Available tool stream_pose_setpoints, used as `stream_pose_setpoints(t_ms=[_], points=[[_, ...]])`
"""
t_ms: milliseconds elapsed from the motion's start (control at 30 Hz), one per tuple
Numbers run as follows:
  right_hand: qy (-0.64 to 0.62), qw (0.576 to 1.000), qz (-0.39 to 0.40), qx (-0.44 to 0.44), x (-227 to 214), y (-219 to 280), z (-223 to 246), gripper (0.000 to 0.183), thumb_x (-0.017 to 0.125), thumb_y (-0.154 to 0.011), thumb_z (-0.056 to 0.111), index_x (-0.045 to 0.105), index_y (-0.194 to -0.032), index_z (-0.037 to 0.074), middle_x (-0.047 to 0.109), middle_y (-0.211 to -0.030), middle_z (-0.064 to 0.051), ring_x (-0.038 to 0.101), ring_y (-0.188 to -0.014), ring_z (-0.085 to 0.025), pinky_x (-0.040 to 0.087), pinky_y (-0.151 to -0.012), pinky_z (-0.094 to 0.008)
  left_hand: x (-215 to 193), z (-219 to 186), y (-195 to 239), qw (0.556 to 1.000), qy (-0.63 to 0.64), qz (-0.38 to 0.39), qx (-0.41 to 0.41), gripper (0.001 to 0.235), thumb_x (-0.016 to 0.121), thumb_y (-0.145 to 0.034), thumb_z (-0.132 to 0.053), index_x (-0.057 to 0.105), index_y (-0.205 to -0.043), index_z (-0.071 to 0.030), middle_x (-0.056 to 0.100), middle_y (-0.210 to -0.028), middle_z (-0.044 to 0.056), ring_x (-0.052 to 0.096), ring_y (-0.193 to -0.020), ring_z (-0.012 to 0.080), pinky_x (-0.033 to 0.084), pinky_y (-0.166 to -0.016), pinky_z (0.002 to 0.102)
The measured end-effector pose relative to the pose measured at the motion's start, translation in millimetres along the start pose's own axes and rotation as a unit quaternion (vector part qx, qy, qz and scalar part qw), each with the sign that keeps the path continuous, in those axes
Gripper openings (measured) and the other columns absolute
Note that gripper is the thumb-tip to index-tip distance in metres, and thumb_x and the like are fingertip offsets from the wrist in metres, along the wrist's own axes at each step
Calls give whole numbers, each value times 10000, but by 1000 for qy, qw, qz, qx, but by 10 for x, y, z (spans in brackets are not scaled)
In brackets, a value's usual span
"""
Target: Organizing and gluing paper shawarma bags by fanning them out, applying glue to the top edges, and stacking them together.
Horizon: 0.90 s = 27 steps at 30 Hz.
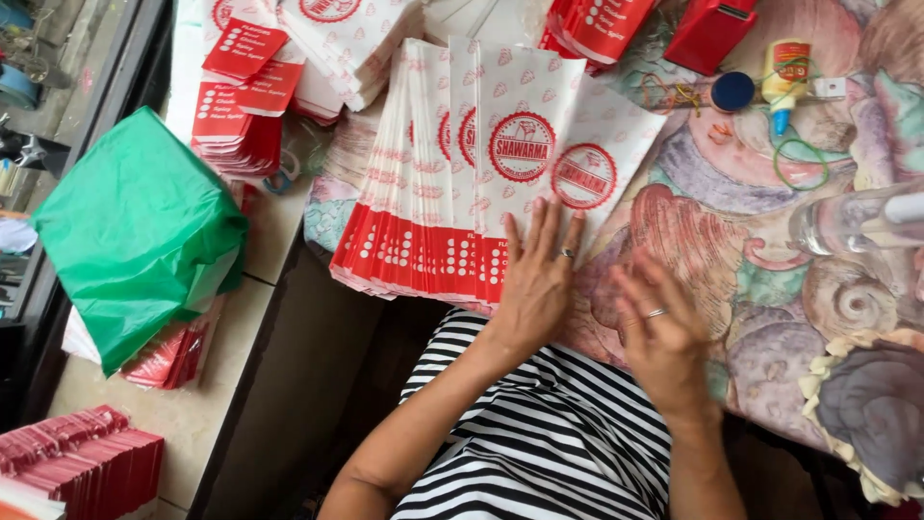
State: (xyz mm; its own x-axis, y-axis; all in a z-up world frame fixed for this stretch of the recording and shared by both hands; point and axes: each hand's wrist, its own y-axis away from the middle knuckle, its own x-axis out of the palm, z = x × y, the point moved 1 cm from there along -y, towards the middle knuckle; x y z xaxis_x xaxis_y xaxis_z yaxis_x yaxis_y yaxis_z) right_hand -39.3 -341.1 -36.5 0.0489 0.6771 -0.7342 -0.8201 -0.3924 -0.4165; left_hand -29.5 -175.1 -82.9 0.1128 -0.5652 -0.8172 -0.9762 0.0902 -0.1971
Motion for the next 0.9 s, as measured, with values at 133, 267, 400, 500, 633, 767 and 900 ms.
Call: stream_pose_setpoints(t_ms=[133, 267, 400, 500, 633, 767, 900], points=[[26, 999, -8, -28, 176, 88, 195, 370, 706, -927, 34, 706, -1296, 56, 618, -1417, -177, 569, -1336, -393, 496, -1072, -484, 66, -75, -20, 994, 105, -2, 41, 924, 600, -726, 126, 326, -1594, -33, 300, -1622, 342, 240, -1548, 487, 151, -1239, 669], [74, 996, 24, -31, 145, 99, 234, 288, 769, -889, 165, 760, -1176, 140, 666, -1373, -118, 536, -1370, -409, 442, -1082, -559, -176, -28, -53, 970, 230, -51, 58, 794, 449, -763, 209, 489, -1506, -69, 478, -1546, 221, 396, -1491, 404, 225, -1266, 555], [100, 994, 49, -2, 30, 234, 27, 323, 737, -924, 225, 754, -1244, 192, 653, -1421, -81, 474, -1433, -427, 374, -1151, -577, -334, 118, -12, 985, 137, -68, 83, 454, 553, -928, 67, 626, -1364, -39, 609, -1391, 198, 471, -1418, 424, 304, -1209, 552], [87, 994, 62, 32, -79, 325, -71, 307, 687, -947, 169, 748, -1247, 157, 658, -1407, -124, 440, -1453, -457, 318, -1210, -585, -271, 407, 43, 989, 68, -59, 120, 491, 570, -868, 107, 659, -1325, -51, 620, -1375, 195, 476, -1407, 432, 323, -1191, 578], [96, 993, 52, 48, -216, 475, -192, 333, 689, -947, 118, 734, -1274, 152, 629, -1464, -103, 379, -1517, -417, 297, -1237, -554, -379, 353, 116, 985, 18, -87, 151, 536, 551, -818, 160, 662, -1311, -17, 615, -1382, 215, 451, -1430, 423, 283, -1217, 558], [70, 997, -35, 15, -260, 478, -15, 282, 697, -926, 24, 747, -1202, 41, 652, -1386, -164, 531, -1373, -415, 421, -1170, -514, -236, 7, 350, 963, 142, -96, 208, 338, 605, -876, 25, 719, -1184, -56, 700, -1206, 161, 603, -1268, 406, 442, -1125, 521], [24, 998, -47, -32, -127, 537, 211, 247, 802, -837, 45, 758, -1074, -11, 703, -1276, -167, 666, -1224, -377, 520, -1100, -495, -242, -226, 429, 947, 212, -62, 233, 135, 757, -901, -88, 762, -993, 9, 749, -1077, 158, 688, -1176, 377, 498, -1089, 507]])
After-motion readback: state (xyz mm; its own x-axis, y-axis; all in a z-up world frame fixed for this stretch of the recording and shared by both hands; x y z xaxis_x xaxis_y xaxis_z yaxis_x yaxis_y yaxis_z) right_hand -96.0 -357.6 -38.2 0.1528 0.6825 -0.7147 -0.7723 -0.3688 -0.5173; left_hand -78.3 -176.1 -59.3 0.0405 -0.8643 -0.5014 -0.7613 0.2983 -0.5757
